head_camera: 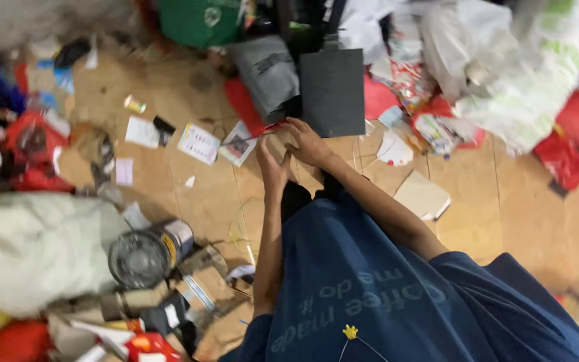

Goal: The person weighs a white sack of recyclables on a digital scale, records the weight in a notebook, and then uses a hand truck to move the sack. They later weigh a black bucket on the scale and record the result.

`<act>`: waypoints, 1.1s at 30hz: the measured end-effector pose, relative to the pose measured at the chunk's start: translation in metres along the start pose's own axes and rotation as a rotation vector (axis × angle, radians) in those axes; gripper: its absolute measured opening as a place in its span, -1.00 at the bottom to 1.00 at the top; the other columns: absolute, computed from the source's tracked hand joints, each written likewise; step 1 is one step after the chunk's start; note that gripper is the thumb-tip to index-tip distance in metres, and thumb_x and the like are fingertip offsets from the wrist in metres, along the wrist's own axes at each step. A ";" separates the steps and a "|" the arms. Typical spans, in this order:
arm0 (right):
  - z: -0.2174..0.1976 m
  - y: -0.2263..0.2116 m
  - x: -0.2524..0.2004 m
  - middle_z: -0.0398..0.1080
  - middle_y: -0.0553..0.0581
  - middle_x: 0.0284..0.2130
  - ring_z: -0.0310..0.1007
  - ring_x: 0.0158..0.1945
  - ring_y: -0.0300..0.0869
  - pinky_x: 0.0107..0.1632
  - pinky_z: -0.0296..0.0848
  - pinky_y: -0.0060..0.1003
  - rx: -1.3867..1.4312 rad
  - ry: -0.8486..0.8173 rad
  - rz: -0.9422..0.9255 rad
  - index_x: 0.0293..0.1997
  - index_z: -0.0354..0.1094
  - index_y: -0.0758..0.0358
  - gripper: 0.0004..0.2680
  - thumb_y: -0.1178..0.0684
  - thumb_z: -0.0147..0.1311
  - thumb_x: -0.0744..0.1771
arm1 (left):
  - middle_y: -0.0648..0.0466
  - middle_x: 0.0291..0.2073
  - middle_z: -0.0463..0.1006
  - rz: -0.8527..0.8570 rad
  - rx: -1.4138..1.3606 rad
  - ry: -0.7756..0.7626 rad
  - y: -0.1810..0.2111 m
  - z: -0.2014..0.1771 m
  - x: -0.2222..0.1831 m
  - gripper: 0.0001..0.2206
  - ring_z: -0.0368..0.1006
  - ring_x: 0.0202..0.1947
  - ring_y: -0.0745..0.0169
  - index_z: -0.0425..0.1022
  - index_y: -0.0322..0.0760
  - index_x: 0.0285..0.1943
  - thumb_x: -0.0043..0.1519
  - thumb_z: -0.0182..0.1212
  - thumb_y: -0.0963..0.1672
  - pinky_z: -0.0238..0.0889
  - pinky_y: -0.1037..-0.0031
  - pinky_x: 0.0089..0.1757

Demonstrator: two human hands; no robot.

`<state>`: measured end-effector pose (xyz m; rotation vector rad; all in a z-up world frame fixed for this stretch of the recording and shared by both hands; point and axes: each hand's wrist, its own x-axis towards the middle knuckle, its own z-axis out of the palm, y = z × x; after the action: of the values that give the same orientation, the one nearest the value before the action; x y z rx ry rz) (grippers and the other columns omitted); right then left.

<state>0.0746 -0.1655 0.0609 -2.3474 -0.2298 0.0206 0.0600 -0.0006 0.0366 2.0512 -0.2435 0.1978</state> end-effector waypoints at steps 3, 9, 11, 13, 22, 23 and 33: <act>-0.011 0.010 -0.002 0.15 0.37 0.37 0.17 0.41 0.23 0.39 0.25 -0.03 0.025 0.104 0.081 0.36 0.19 0.21 -0.53 0.09 0.24 0.29 | -0.37 0.37 0.13 -0.080 -0.027 -0.221 0.015 -0.007 0.044 -0.34 0.09 0.37 -0.42 0.10 -0.33 0.45 0.23 0.42 -0.14 0.11 -0.02 0.22; -0.036 0.070 -0.045 0.14 0.41 0.38 0.15 0.42 0.27 0.40 0.22 -0.05 0.052 0.355 0.196 0.44 0.06 0.27 -0.44 0.13 0.25 0.27 | -0.31 0.36 0.23 0.056 -0.058 -0.339 -0.008 0.044 0.100 -0.41 0.19 0.34 -0.37 0.16 -0.35 0.39 0.24 0.38 -0.14 0.16 0.02 0.24; -0.053 0.090 -0.055 0.10 0.50 0.36 0.10 0.41 0.30 0.41 0.18 0.00 0.053 0.398 0.350 0.48 -0.08 0.36 -0.37 0.12 0.27 0.27 | -0.24 0.22 0.38 -0.051 -0.154 -0.317 -0.011 0.065 0.111 -0.38 0.34 0.23 -0.24 0.23 -0.36 0.36 0.17 0.44 -0.09 0.22 0.11 0.21; -0.060 0.117 -0.057 0.11 0.50 0.36 0.11 0.41 0.30 0.41 0.19 0.00 0.088 0.421 0.442 0.50 -0.11 0.36 -0.35 0.12 0.27 0.27 | -0.26 0.23 0.35 -0.062 -0.182 -0.327 -0.009 0.084 0.122 -0.39 0.32 0.24 -0.24 0.23 -0.38 0.36 0.17 0.43 -0.10 0.20 0.13 0.21; -0.119 0.249 0.036 0.08 0.50 0.39 0.15 0.39 0.33 0.34 0.23 0.00 0.090 0.414 0.548 0.52 -0.17 0.37 -0.34 0.03 0.22 0.30 | -0.18 0.23 0.40 -0.137 -0.292 -0.255 -0.099 0.207 0.226 -0.51 0.31 0.27 -0.09 0.30 -0.37 0.31 0.19 0.33 -0.19 0.15 0.22 0.25; -0.106 0.276 0.052 0.09 0.54 0.37 0.13 0.41 0.35 0.38 0.22 -0.02 0.072 0.479 0.387 0.51 -0.18 0.42 -0.34 0.06 0.23 0.30 | -0.14 0.28 0.39 -0.189 -0.414 -0.230 -0.119 0.213 0.244 -0.55 0.30 0.33 -0.04 0.30 -0.35 0.33 0.24 0.23 -0.21 0.14 0.27 0.28; -0.222 0.243 0.183 -0.09 0.38 0.55 0.55 0.09 0.15 0.15 0.53 -0.12 0.263 0.454 0.311 0.63 -0.37 0.22 -0.30 0.25 0.11 0.33 | -0.13 0.43 0.30 -0.201 -0.168 -0.212 -0.062 0.242 0.356 -0.42 0.26 0.39 -0.08 0.17 -0.32 0.50 0.26 0.24 -0.23 0.10 0.21 0.32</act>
<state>0.3113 -0.4579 0.0577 -2.0389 0.3414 -0.3083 0.4289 -0.2169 -0.0427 1.9143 -0.1756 -0.1600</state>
